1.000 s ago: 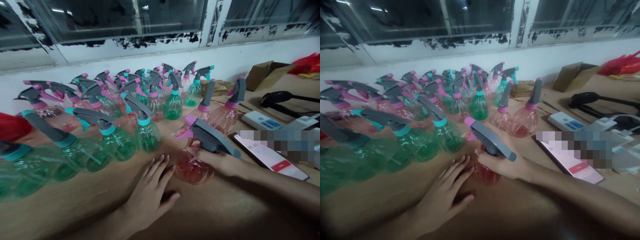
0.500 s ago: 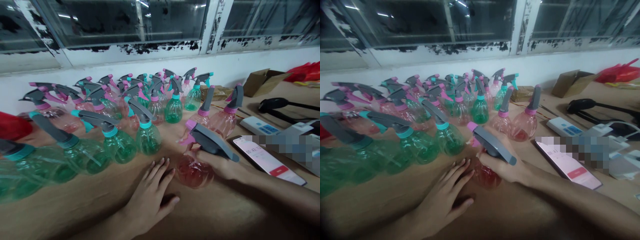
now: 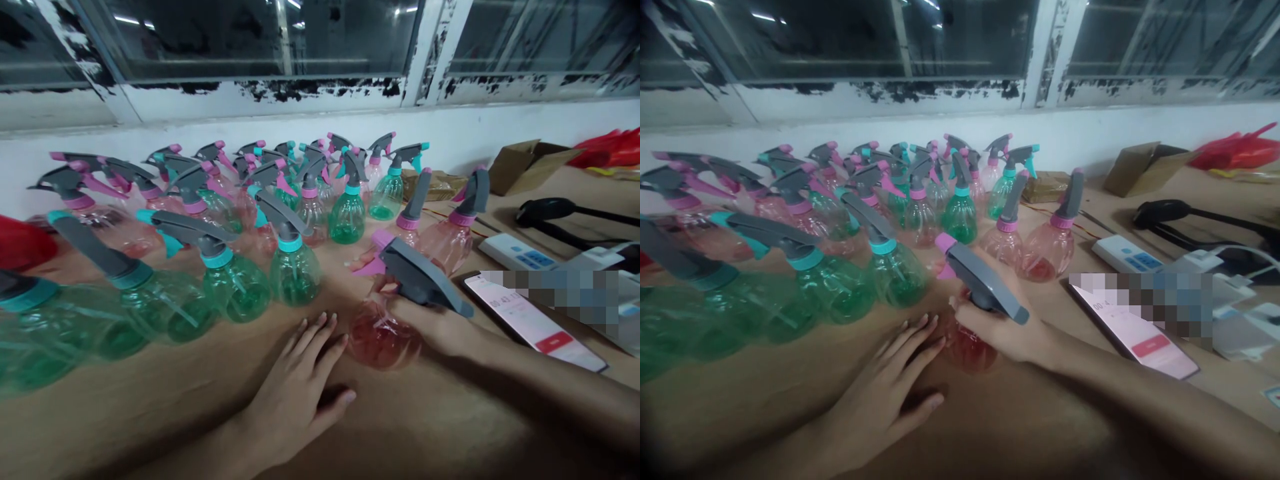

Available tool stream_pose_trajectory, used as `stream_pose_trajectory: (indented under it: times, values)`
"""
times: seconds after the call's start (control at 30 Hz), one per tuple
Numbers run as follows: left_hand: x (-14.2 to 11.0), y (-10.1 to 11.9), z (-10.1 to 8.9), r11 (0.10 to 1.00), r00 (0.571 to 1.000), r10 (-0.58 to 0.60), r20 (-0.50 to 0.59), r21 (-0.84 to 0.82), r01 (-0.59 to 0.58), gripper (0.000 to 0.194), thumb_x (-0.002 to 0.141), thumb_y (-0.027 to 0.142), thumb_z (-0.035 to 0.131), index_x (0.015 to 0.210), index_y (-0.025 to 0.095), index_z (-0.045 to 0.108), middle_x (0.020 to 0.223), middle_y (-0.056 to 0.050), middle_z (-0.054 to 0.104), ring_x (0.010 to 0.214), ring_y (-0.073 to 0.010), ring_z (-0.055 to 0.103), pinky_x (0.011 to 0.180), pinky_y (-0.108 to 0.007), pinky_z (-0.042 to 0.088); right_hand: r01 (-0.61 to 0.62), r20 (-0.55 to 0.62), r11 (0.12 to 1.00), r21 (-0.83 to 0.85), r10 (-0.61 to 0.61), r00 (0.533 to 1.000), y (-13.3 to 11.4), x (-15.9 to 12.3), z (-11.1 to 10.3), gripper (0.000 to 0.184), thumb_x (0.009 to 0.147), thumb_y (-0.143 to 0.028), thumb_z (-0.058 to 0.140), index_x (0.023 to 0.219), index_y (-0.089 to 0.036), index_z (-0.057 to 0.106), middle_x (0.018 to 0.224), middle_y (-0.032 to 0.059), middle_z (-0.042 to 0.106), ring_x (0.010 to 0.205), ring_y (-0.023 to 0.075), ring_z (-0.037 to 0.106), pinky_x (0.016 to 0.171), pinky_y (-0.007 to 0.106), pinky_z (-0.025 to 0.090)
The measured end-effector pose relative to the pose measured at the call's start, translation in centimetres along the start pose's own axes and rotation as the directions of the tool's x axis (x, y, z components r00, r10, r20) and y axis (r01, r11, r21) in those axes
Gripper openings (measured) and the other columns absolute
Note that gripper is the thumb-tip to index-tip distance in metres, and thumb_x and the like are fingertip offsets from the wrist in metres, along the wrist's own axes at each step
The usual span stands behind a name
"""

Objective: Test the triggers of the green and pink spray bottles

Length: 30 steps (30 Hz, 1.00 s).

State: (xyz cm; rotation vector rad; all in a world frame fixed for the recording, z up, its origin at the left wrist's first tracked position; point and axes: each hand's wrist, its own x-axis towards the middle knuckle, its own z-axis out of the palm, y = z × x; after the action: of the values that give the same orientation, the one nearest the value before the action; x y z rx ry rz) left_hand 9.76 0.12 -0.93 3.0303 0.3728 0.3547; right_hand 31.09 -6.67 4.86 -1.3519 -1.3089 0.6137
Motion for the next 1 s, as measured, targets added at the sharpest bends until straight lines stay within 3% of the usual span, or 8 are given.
stream_pose_trajectory:
  times: [0.23,0.53,1.0]
  values:
    - [0.05,0.06,-0.09,1.0,1.0,-0.002,0.018,0.006,0.001,0.054,0.092,0.042,0.053,0.137,0.014,0.041,0.15,-0.015,0.029,0.138,-0.0293,0.026,0.108,-0.05,0.031,-0.091,-0.002,0.996,-0.005,0.091,0.996,0.15,-0.06,-0.01,0.007,0.073,-0.026,0.059,0.079,-0.022,0.057,0.072,0.001,0.06,0.066,0.016,0.057,0.061,0.03,0.05]
    - [0.16,-0.07,0.0,1.0,1.0,-0.007,0.005,0.007,0.007,0.054,0.092,0.042,0.053,0.137,0.015,0.041,0.15,-0.014,0.031,0.137,-0.0292,0.028,0.107,-0.05,0.033,-0.029,0.046,0.999,-0.025,0.03,0.999,-0.34,0.09,-0.06,0.007,0.075,-0.028,0.055,0.075,-0.022,0.058,0.068,-0.0006,0.055,0.061,0.0143,0.054,0.059,0.028,0.048]
    - [0.08,0.14,-0.16,1.0,1.0,-0.018,0.02,-0.004,0.018,0.054,0.092,0.042,0.054,0.137,0.015,0.041,0.15,-0.014,0.03,0.137,-0.0288,0.028,0.108,-0.049,0.032,-0.054,0.052,0.998,0.024,0.053,0.997,-0.02,0.03,0.01,0.004,0.073,-0.023,0.057,0.076,-0.022,0.059,0.071,0.0,0.059,0.065,0.0146,0.056,0.06,0.028,0.049]
